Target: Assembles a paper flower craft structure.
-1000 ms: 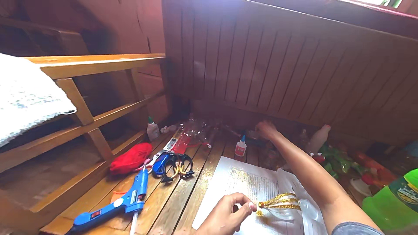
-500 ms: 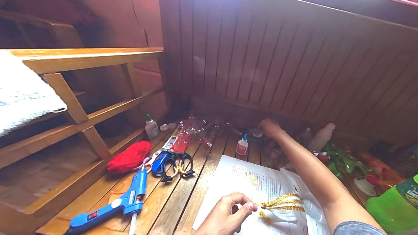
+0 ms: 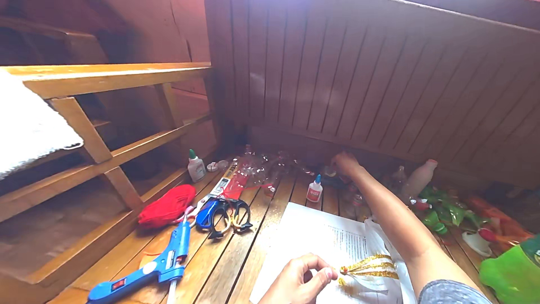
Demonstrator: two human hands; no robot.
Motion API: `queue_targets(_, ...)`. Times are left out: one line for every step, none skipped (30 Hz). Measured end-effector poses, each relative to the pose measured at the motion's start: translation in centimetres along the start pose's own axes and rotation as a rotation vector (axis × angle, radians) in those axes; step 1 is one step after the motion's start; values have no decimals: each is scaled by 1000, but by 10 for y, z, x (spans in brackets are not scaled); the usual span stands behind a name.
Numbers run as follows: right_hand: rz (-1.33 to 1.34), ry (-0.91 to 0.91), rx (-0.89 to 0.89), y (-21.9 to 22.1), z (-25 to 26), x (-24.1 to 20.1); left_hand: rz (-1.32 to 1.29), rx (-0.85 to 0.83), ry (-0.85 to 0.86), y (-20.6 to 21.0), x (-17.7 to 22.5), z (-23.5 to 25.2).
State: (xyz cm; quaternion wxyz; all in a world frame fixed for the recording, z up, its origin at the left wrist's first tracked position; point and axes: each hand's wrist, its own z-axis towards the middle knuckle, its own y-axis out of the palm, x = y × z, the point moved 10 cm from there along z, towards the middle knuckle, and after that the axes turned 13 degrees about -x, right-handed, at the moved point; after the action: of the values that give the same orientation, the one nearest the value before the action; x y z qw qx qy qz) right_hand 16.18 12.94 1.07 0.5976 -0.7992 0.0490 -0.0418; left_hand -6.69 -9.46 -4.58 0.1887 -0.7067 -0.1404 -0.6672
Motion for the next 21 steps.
queue_targets(6,2,-5,2,3,2,-1,-1,0,0,-1,0)
queue_targets(17,13,-19,4,4,4,-1,-3,0,0,-1,0)
queue_targets(24,32,-39,6,5,6,-2,-4,2,0,-2,0)
queue_targets(26,47,-54,7,5,7,-3,-5,4,0,-2,0)
queue_targets(29,62,-68,7,4,7,-3,-5,4,1,-2,0)
queue_targets(30,69,-78,6,2,6,-5,-6,1,1,-3,0)
queue_targets(24,74,-90,5,-1,6,-7,-7,-2,1,-3,-1)
queue_targets(17,78,-95,4,-2,7,-9,-10,-4,2,-3,-1)
queue_targets(6,80,-88,4,-2,9,-11,-15,-6,3,-4,-1)
queue_targets(5,81,-76,3,-2,11,-12,-16,-6,4,-4,-1)
queue_targets(8,79,-68,2,-2,13,-10,-17,-6,4,-4,-1)
queue_targets(6,75,-64,0,-2,14,-7,-16,-5,5,-5,0)
queue_targets(8,63,-58,-2,-2,16,-8,-13,-3,5,-6,0)
queue_targets(16,35,-27,-6,-3,17,-9,-10,-1,4,-7,1)
queue_targets(35,-1,18,-12,-7,16,-6,-2,-3,3,-8,2)
queue_targets(63,-47,76,-20,-16,13,0,11,-11,1,-9,2)
queue_targets(92,-83,118,-27,-29,9,9,27,-19,0,-11,3)
queue_targets(112,-110,146,-33,-46,4,21,47,-29,-2,-13,4)
queue_targets(113,-126,158,-37,-65,-2,34,68,-44,-4,-14,4)
queue_targets(110,-140,150,-39,-86,-9,55,88,-55,-5,-14,5)
queue_targets(117,-169,148,-37,-107,-17,75,109,-63,-7,-15,6)
